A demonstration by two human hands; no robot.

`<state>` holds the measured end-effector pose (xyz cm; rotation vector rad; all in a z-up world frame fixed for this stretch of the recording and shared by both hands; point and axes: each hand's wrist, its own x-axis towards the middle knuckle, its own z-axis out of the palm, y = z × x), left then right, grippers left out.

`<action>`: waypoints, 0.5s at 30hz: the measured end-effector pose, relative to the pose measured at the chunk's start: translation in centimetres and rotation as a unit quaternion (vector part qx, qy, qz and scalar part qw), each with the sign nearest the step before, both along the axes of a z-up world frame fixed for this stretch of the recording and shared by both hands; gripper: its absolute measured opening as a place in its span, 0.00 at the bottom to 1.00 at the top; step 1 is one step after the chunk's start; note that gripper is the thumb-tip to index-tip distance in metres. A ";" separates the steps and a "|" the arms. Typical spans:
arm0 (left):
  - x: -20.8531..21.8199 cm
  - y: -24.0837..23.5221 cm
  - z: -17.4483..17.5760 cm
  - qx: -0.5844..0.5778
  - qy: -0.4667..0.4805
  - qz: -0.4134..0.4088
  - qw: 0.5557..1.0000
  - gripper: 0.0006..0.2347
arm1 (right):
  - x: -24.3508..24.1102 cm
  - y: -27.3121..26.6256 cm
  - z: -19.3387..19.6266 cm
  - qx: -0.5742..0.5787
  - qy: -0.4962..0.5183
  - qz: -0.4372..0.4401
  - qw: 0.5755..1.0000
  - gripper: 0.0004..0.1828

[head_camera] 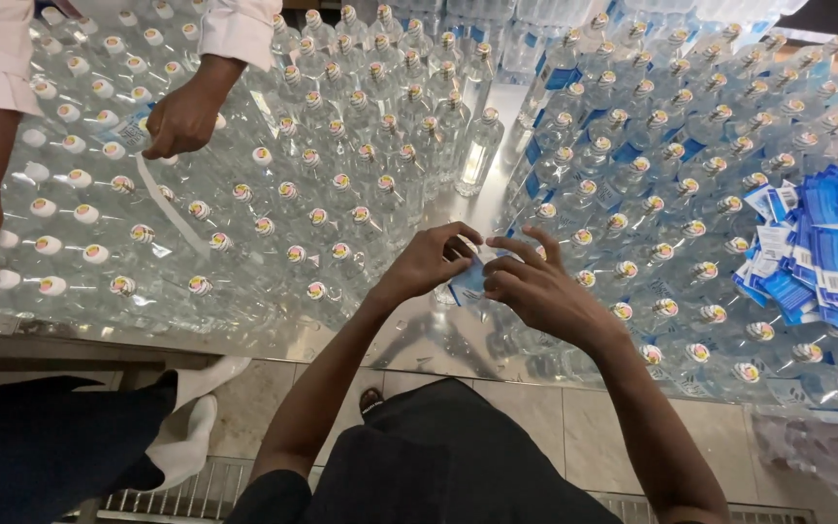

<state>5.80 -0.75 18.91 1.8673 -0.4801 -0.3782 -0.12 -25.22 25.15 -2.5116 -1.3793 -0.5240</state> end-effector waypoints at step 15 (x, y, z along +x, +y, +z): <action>4.3 -3.4 -6.7 0.348 -0.237 0.119 0.899 0.07 | 4.1 0.6 -12.6 0.087 0.093 -0.109 0.986 0.08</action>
